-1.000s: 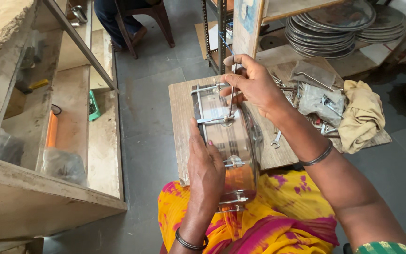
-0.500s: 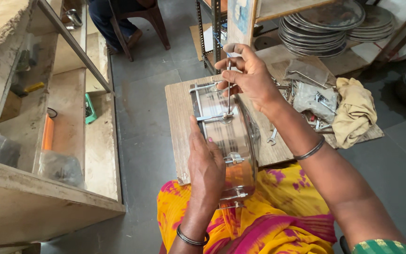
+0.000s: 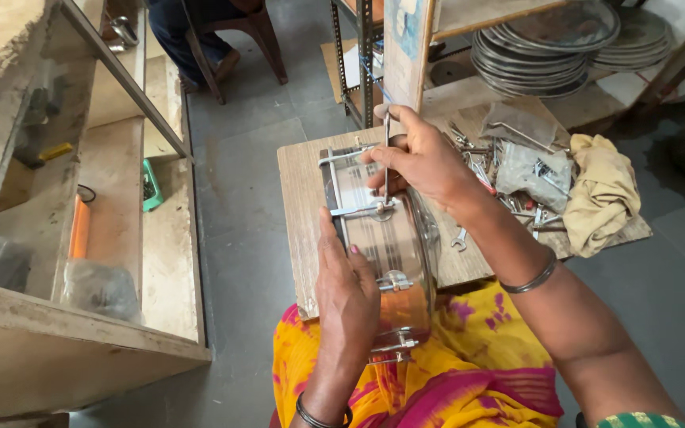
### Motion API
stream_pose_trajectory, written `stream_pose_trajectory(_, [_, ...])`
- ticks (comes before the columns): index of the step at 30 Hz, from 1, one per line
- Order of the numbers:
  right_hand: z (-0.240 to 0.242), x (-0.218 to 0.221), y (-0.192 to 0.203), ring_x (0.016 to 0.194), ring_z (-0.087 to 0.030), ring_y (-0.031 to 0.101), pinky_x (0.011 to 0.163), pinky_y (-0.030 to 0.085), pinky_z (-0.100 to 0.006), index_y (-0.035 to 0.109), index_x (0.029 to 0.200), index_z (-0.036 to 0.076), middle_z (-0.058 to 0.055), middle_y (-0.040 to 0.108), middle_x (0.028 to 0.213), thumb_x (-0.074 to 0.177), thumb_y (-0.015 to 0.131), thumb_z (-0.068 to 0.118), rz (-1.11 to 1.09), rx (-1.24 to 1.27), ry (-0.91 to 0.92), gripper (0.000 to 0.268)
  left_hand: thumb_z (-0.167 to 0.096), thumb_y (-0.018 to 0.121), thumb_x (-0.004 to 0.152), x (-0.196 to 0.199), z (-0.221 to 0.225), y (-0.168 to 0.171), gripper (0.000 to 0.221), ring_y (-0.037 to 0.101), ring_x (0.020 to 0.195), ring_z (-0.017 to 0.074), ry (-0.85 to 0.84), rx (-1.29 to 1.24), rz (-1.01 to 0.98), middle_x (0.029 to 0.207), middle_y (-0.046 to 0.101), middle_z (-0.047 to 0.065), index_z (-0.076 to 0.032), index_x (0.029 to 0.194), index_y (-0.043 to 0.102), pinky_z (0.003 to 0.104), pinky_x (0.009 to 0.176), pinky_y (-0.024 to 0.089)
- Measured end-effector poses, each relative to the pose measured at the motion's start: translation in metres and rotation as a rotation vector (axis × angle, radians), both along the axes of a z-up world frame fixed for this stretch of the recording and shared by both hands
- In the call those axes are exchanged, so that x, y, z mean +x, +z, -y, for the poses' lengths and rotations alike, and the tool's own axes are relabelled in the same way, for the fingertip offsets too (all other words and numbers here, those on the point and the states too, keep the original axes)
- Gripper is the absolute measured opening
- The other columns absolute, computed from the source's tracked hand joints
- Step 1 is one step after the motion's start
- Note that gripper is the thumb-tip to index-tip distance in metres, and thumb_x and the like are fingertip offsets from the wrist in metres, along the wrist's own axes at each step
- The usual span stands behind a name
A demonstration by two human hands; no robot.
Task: The person tightens the tension rods on the rim of a snare drum using a wrench and by hand, turning the drum to access different sides.
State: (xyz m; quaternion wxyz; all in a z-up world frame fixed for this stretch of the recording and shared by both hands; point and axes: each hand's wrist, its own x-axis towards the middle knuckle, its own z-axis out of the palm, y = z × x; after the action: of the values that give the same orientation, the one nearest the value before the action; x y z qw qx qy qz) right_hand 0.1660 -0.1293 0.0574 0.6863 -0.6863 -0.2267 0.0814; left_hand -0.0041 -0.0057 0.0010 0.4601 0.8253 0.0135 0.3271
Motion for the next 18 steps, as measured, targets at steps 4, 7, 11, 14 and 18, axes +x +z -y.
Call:
stream_pose_trajectory(4, [0.007, -0.004, 0.011, 0.073, -0.022, 0.073, 0.053, 0.061, -0.031, 0.042, 0.138, 0.006, -0.020, 0.070, 0.109, 0.098, 0.059, 0.002, -0.133, -0.077, 0.017, 0.043, 0.001, 0.048, 0.101, -0.005, 0.001, 0.000, 0.062, 0.058, 0.126, 0.0485, -0.026, -0.005, -0.006, 0.146, 0.051, 0.035, 0.008, 0.158, 0.024, 0.046, 0.100, 0.051])
stream_pose_trajectory(7, [0.012, -0.007, 0.024, 0.077, -0.021, 0.075, 0.057, 0.064, -0.032, 0.042, 0.136, 0.007, -0.015, 0.067, 0.108, 0.097, 0.058, -0.001, -0.090, -0.068, -0.040, 0.043, 0.001, 0.049, 0.101, -0.008, 0.000, 0.002, 0.062, 0.057, 0.130, 0.0486, -0.008, 0.052, 0.044, 0.147, 0.050, 0.035, 0.008, 0.157, 0.025, 0.047, 0.103, 0.050])
stream_pose_trajectory(11, [0.025, -0.022, 0.032, 0.082, -0.021, 0.075, 0.064, 0.066, -0.032, 0.038, 0.141, 0.005, -0.013, 0.064, 0.108, 0.099, 0.058, -0.004, 0.051, 0.092, -0.065, 0.047, 0.002, 0.048, 0.101, -0.009, -0.003, 0.005, 0.062, 0.056, 0.132, 0.0492, -0.021, 0.039, 0.055, 0.149, 0.049, 0.035, 0.009, 0.158, 0.023, 0.047, 0.105, 0.049])
stream_pose_trajectory(14, [0.030, -0.040, 0.026, 0.089, -0.021, 0.076, 0.071, 0.065, -0.030, 0.035, 0.145, 0.005, -0.014, 0.068, 0.108, 0.101, 0.059, -0.005, 0.176, 0.051, -0.115, 0.050, -0.001, 0.047, 0.100, -0.011, -0.005, 0.007, 0.065, 0.063, 0.118, 0.0434, -0.020, -0.089, -0.158, 0.138, 0.058, 0.029, 0.005, 0.159, 0.022, 0.043, 0.097, 0.052])
stream_pose_trajectory(18, [0.023, -0.058, 0.014, 0.098, -0.022, 0.077, 0.082, 0.065, -0.030, 0.035, 0.146, 0.004, -0.014, 0.069, 0.115, 0.105, 0.058, -0.007, 0.250, 0.147, -0.110, 0.048, -0.001, 0.045, 0.102, -0.013, -0.001, 0.010, 0.064, 0.055, 0.131, 0.0452, -0.071, -0.099, -0.108, 0.147, 0.048, 0.034, 0.008, 0.159, 0.018, 0.044, 0.107, 0.046])
